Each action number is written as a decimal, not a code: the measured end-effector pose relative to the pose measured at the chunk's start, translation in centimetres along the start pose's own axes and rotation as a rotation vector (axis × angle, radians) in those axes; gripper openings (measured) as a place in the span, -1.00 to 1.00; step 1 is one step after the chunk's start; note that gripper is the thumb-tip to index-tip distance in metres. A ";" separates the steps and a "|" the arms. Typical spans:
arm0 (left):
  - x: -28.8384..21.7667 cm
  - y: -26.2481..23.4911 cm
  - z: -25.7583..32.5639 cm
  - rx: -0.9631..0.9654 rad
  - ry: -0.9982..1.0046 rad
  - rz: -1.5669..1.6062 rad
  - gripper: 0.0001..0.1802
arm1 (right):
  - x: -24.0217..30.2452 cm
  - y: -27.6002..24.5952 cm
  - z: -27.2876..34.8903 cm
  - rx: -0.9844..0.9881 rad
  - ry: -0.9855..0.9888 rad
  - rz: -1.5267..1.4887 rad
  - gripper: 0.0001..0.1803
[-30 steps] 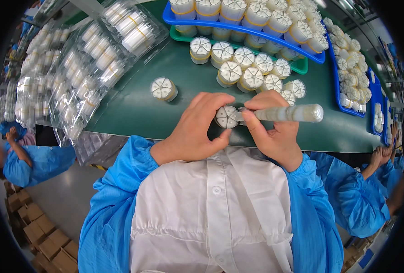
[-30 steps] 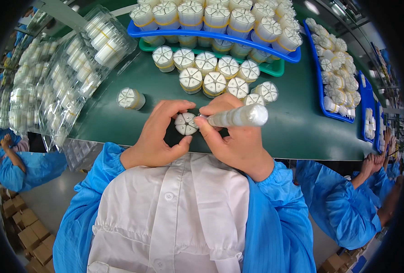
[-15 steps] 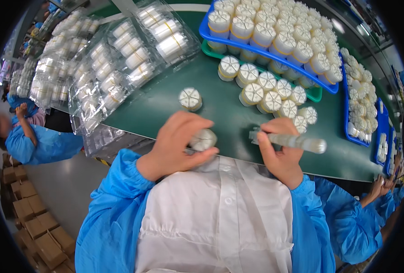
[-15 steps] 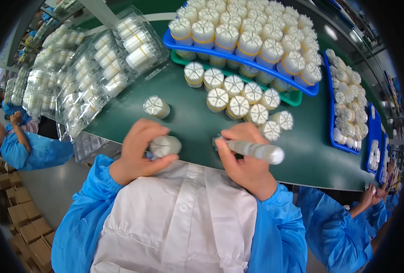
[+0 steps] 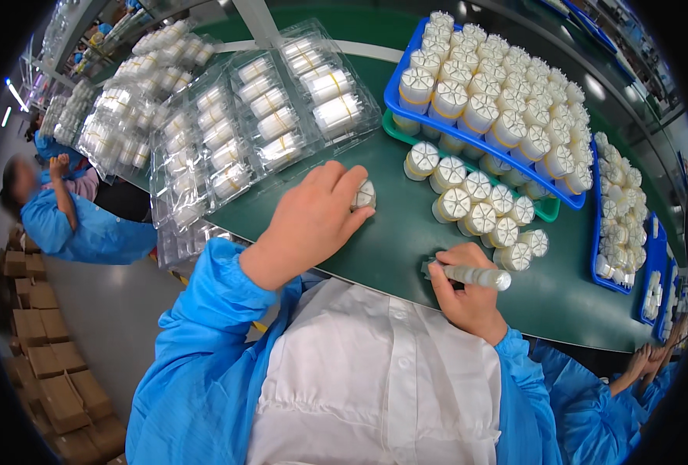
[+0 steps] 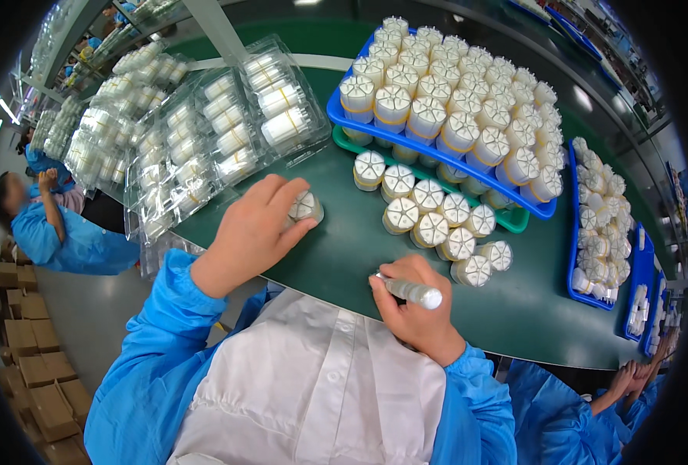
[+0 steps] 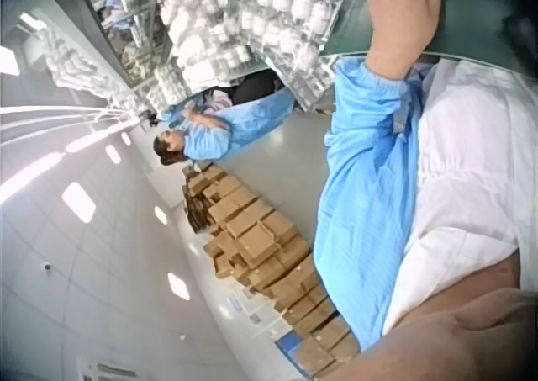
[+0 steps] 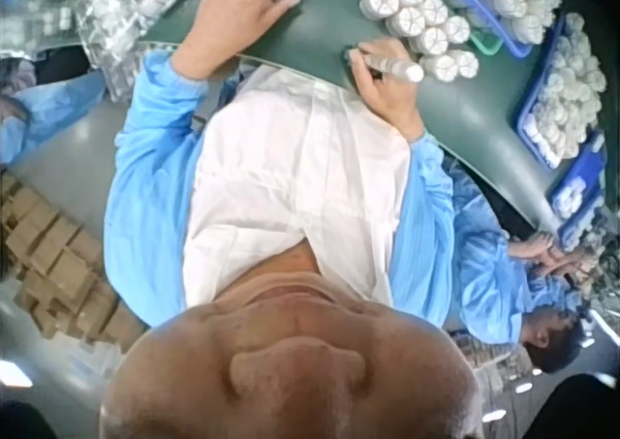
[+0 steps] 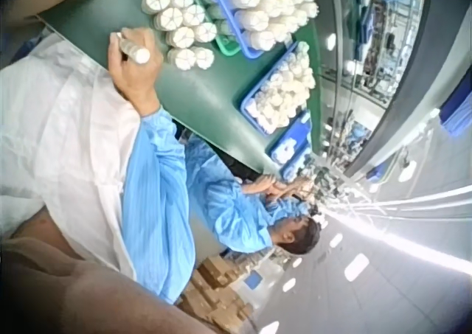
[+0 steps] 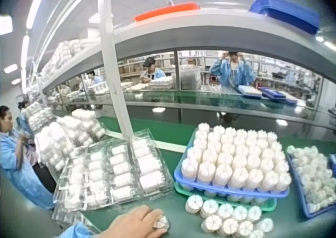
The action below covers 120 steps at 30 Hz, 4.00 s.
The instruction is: The person inserts a wick into the center of small white candles using a metal tool. They pick up candles from a blue tray, secure the wick, and place the finished candles into a clear plastic packaging tray. The process is repeated continuously throughout the clip.
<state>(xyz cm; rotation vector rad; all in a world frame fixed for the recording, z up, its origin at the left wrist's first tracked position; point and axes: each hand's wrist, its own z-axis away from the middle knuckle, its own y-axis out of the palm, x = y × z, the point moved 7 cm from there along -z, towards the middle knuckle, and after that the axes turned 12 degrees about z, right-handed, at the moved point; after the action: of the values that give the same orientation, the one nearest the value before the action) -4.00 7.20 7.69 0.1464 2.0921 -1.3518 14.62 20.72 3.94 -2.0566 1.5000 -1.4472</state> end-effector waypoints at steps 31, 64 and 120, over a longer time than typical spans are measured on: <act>14.2 -5.4 -17.4 0.280 -0.016 0.094 -0.25 | -0.2 0.1 0.4 0.016 -0.027 0.057 -0.78; 6.5 -12.3 -12.5 -0.460 0.122 0.209 -0.67 | 0.0 0.0 0.3 0.015 0.000 0.066 -0.78; -4.0 8.4 1.2 0.008 0.233 0.513 -0.42 | 0.9 -2.5 -1.3 -0.062 0.006 0.007 -0.79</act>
<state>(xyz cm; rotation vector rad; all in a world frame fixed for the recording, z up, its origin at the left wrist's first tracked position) 3.23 11.02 3.03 0.8181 2.0377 -1.0652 15.14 21.60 6.74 -2.0819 1.5722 -1.4230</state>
